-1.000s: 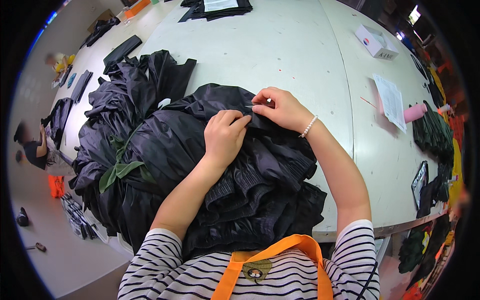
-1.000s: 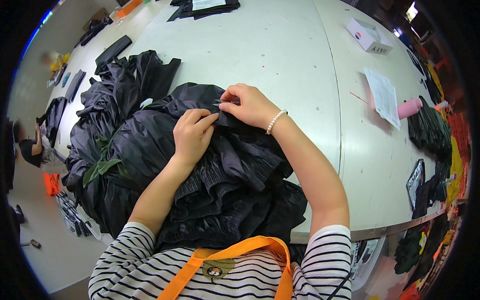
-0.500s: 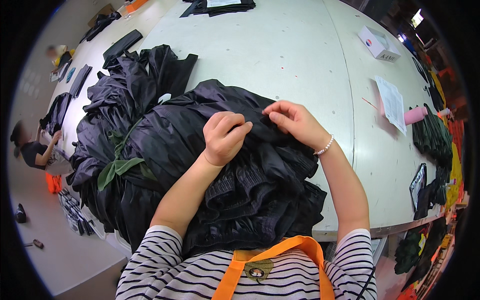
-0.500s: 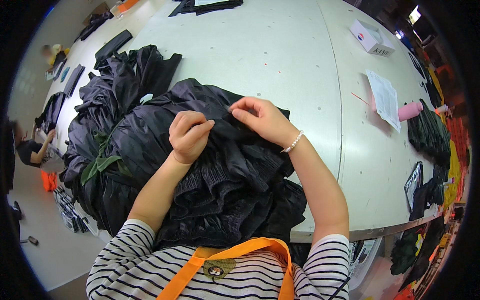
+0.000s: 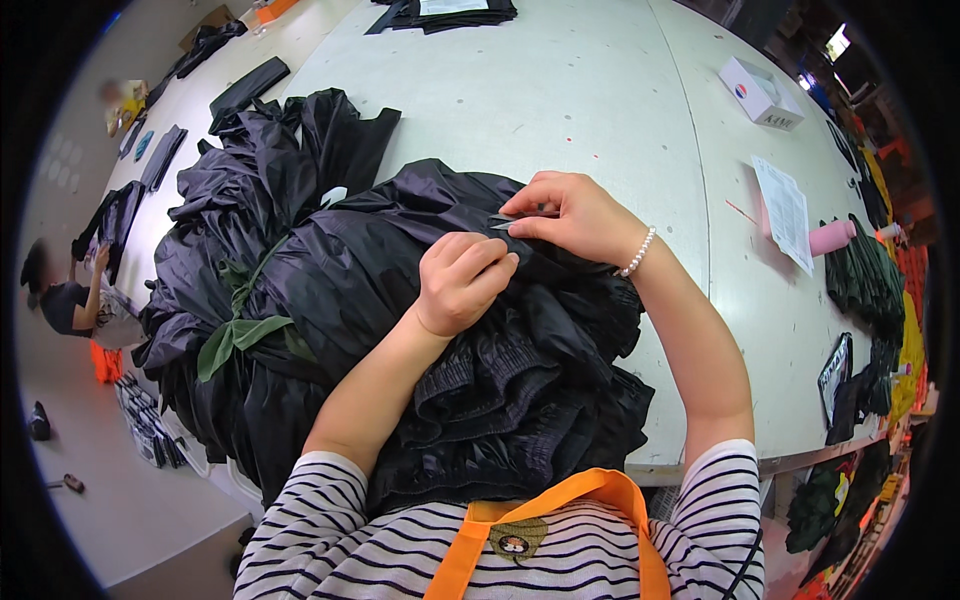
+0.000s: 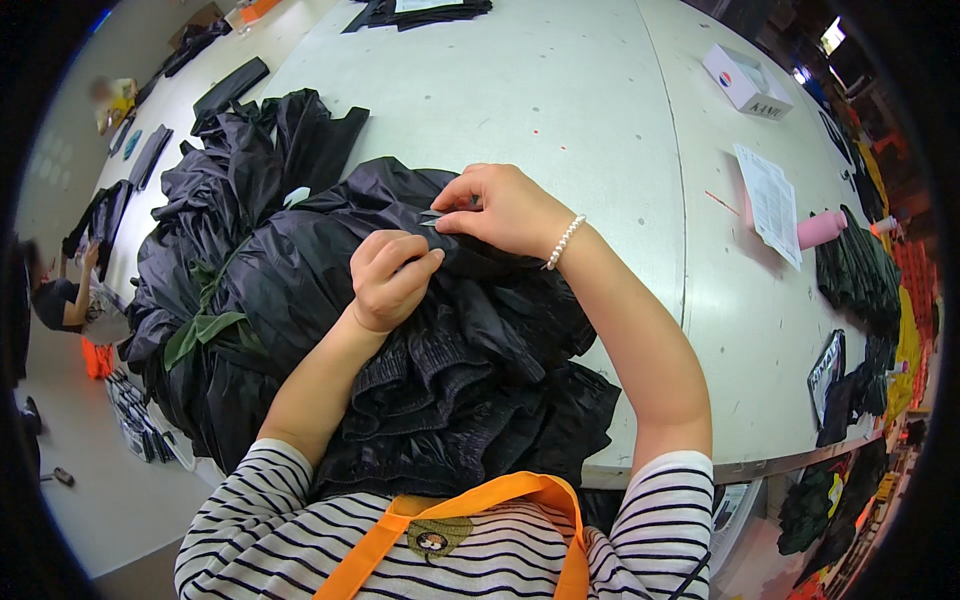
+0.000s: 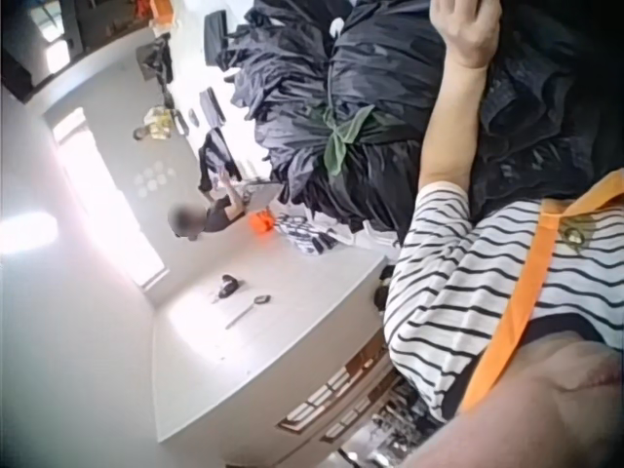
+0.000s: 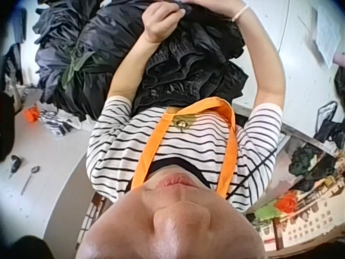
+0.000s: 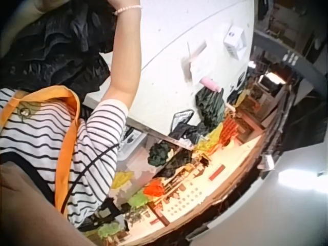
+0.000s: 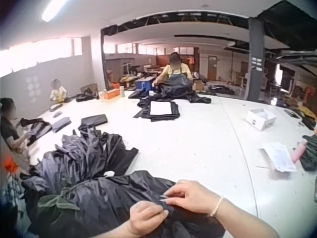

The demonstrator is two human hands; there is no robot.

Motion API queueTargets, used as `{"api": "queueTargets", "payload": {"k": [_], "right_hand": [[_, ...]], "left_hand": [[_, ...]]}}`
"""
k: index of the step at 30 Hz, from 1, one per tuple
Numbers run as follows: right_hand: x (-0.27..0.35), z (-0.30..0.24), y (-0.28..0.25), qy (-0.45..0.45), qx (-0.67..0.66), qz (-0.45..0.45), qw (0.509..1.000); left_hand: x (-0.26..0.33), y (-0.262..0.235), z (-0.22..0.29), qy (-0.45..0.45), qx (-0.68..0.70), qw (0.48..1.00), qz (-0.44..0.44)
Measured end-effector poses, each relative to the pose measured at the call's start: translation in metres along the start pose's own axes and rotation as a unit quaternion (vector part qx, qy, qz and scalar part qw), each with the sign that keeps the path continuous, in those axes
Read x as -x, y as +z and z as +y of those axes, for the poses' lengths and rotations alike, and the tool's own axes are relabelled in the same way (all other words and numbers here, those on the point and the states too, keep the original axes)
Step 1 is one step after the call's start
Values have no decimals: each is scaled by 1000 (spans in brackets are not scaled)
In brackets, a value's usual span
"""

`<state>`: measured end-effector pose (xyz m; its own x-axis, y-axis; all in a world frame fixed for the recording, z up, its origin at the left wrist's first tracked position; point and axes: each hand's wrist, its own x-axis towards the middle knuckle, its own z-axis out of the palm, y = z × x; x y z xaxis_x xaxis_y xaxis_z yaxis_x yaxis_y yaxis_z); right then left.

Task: The person trims excess fabric and tags from black garments using small scissors. They repeatedly pick up a garment, locate the tag or loose thread, cut it, and place the item back on the pile. The process is repeated for multiple garments throughout the clip.

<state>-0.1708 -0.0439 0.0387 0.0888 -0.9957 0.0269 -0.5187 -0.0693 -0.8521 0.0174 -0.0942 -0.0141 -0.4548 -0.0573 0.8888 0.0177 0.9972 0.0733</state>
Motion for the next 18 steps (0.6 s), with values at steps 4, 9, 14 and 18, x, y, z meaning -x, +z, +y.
{"api": "queueTargets", "payload": {"k": [4, 9, 14, 18], "right_hand": [[-1, 11, 6, 17, -84, -12, 996], [3, 24, 8, 52, -135, 101, 984], [38, 161, -37, 192, -14, 367, 910], [121, 281, -43, 387, 220, 404, 799]], "left_hand": [[0, 0, -1, -3, 4, 1000, -4], [0, 0, -2, -12, -3, 1000, -15], [-3, 19, 1, -144, 43, 972, -181], [0, 28, 3, -218, 61, 928, -297]]}}
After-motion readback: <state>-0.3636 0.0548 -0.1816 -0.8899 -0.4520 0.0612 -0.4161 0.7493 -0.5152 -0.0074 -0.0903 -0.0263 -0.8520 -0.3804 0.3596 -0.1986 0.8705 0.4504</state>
